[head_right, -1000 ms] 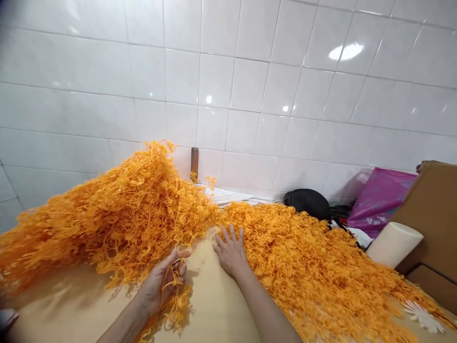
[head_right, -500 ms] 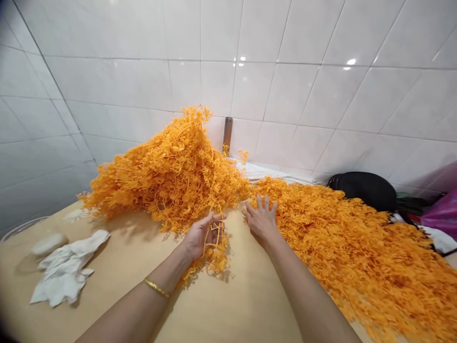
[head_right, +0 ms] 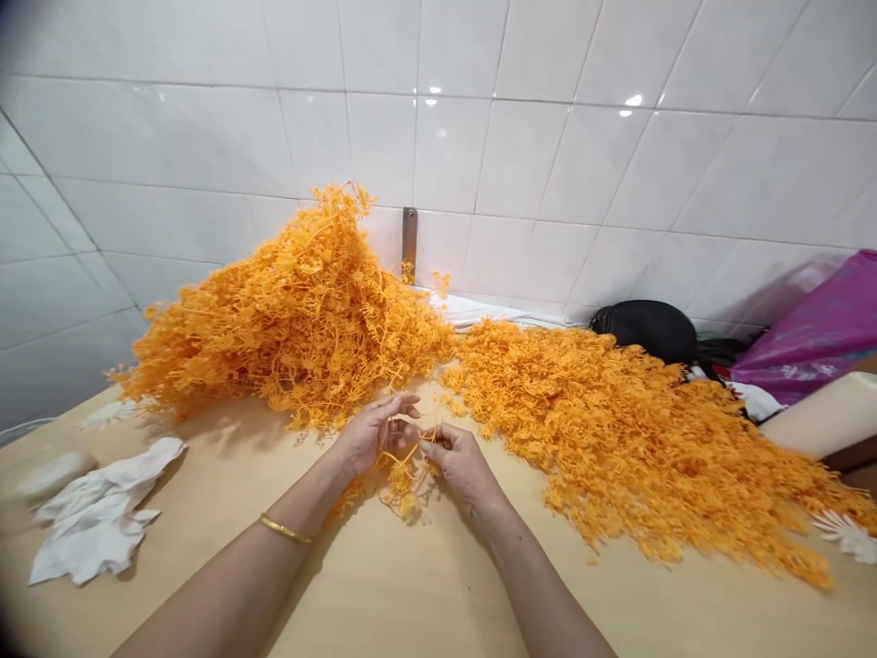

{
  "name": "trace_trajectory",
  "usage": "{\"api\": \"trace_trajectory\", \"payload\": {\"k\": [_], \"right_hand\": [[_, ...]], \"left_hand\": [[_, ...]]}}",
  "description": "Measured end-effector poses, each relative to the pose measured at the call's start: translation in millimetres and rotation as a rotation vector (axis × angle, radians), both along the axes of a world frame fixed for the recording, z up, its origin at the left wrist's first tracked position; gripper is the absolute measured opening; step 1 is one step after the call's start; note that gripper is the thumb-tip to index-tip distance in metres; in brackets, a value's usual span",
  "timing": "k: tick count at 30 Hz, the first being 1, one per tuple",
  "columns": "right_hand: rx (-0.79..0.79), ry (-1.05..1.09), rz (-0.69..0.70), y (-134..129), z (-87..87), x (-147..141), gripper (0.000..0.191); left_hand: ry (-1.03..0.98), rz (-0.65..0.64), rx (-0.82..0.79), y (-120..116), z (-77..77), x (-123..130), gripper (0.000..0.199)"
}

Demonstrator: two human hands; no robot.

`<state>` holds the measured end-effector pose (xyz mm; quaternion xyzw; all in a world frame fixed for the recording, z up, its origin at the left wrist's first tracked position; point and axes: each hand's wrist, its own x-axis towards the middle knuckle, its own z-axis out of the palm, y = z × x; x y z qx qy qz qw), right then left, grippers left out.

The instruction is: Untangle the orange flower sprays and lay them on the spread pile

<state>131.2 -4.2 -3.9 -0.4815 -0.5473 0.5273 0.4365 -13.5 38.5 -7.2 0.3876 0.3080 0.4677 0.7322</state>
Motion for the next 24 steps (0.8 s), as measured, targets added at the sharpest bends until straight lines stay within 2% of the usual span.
{"api": "trace_trajectory", "payload": {"k": [4, 6, 10, 12, 15, 17, 21, 24], "right_hand": [[0.091, -0.126, -0.126, 6.1, -6.5, 10.9, 0.024], [0.113, -0.221, -0.116, 6.1, -7.2, 10.7, 0.022], [0.323, -0.440, -0.068, -0.5, -5.1, 3.0, 0.009], [0.313, -0.409, -0.030, -2.7, -4.6, 1.7, 0.007], [0.157, -0.245, 0.057, -0.8, -8.0, 4.9, 0.008], [0.088, -0.210, 0.059, 2.0, -12.1, 7.5, 0.008], [0.151, -0.242, 0.021, 3.9, -17.3, 5.5, 0.006], [0.200, -0.234, 0.046, 2.2, -15.5, 0.9, 0.009]], "left_hand": [[0.055, -0.009, -0.021, -0.6, 1.3, 1.1, 0.028], [0.110, -0.034, -0.017, -4.7, 3.7, 4.2, 0.029], [0.155, -0.085, 0.035, -14.9, 5.0, 14.2, 0.025], [0.142, -0.044, -0.002, -16.2, 2.9, 17.6, 0.021], [0.108, 0.056, -0.040, -13.0, -0.2, 17.9, 0.015], [0.073, 0.066, -0.027, -11.0, -0.6, 16.6, 0.014], [0.077, 0.005, -0.017, -13.7, 1.9, 17.6, 0.021], [0.086, -0.024, -0.035, -17.4, 2.8, 21.1, 0.015]]}}
